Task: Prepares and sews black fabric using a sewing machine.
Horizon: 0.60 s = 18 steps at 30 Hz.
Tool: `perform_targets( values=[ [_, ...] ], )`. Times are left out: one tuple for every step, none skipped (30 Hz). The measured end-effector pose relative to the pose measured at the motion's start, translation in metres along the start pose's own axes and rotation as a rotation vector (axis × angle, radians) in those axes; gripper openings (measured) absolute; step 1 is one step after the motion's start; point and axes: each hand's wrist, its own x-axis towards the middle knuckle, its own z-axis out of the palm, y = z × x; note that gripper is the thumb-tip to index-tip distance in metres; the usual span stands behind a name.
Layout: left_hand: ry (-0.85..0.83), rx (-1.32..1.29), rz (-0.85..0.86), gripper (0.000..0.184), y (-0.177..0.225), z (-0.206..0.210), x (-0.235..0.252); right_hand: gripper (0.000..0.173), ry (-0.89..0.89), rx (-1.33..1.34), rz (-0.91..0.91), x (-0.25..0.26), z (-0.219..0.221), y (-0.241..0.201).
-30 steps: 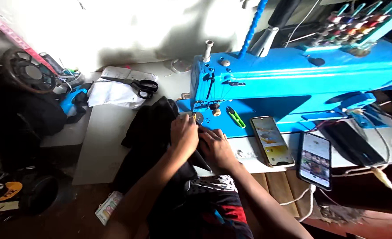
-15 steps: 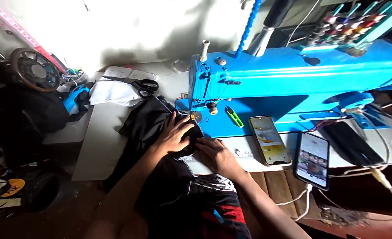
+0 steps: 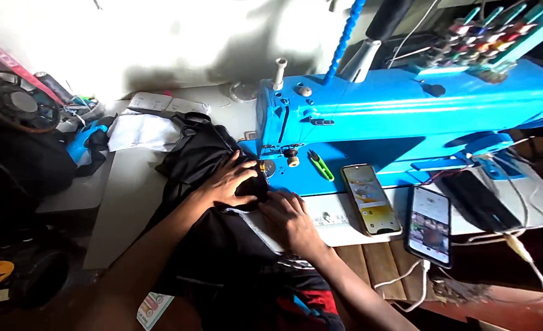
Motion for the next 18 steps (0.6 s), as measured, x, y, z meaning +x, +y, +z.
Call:
perform_targets(
  values=[
    [-0.015, 0.01, -0.014, 0.069, -0.001, -0.001, 0.001, 0.031, -0.002, -0.014, 0.013, 0.001, 0.0, -0.001],
    [-0.026, 0.017, -0.018, 0.075, -0.003, -0.002, 0.002, 0.031, -0.006, -0.024, 0.024, 0.001, 0.0, -0.002],
    [-0.035, 0.025, -0.016, 0.078, -0.005, -0.003, 0.003, 0.031, -0.012, -0.031, 0.033, 0.003, 0.0, -0.003],
    [-0.044, 0.03, -0.014, 0.081, -0.007, -0.005, 0.004, 0.032, -0.02, -0.033, 0.039, 0.004, 0.0, -0.003],
    [-0.055, 0.031, -0.01, 0.082, -0.009, -0.006, 0.005, 0.032, -0.025, -0.033, 0.041, 0.006, 0.001, -0.003],
    [-0.065, 0.029, -0.008, 0.084, -0.012, -0.008, 0.007, 0.033, -0.025, -0.029, 0.043, 0.009, 0.002, -0.003],
    [-0.076, 0.03, -0.009, 0.085, -0.015, -0.009, 0.008, 0.034, -0.023, -0.031, 0.045, 0.011, 0.003, -0.003],
    [-0.085, 0.028, -0.01, 0.086, -0.018, -0.01, 0.01, 0.036, -0.022, -0.036, 0.048, 0.013, 0.004, -0.003],
    [-0.083, 0.03, -0.004, 0.087, -0.021, -0.011, 0.01, 0.037, -0.025, -0.045, 0.054, 0.016, 0.005, -0.003],
    [-0.08, 0.033, 0.003, 0.088, -0.025, -0.011, 0.011, 0.038, -0.03, -0.056, 0.062, 0.019, 0.005, -0.003],
    [-0.077, 0.036, 0.01, 0.087, -0.029, -0.012, 0.012, 0.039, -0.036, -0.064, 0.071, 0.021, 0.005, -0.003],
    [-0.078, 0.034, 0.009, 0.087, -0.031, -0.013, 0.014, 0.04, -0.04, -0.068, 0.079, 0.024, 0.005, -0.003],
    [-0.092, 0.032, -0.003, 0.086, -0.033, -0.014, 0.015, 0.041, -0.04, -0.071, 0.086, 0.027, 0.006, -0.003],
    [-0.093, 0.029, -0.009, 0.085, -0.035, -0.015, 0.016, 0.042, -0.032, -0.077, 0.091, 0.029, 0.007, -0.002],
    [-0.092, 0.026, -0.015, 0.084, -0.037, -0.016, 0.018, 0.043, -0.024, -0.088, 0.095, 0.031, 0.008, -0.001],
    [-0.091, 0.026, -0.018, 0.084, -0.038, -0.017, 0.018, 0.044, -0.015, -0.096, 0.097, 0.031, 0.01, 0.0],
    [-0.087, 0.029, -0.017, 0.085, -0.04, -0.017, 0.019, 0.045, -0.008, -0.096, 0.102, 0.032, 0.011, 0.0],
    [-0.089, 0.032, -0.023, 0.086, -0.042, -0.017, 0.02, 0.046, -0.005, -0.1, 0.11, 0.032, 0.012, 0.001]
  ],
)
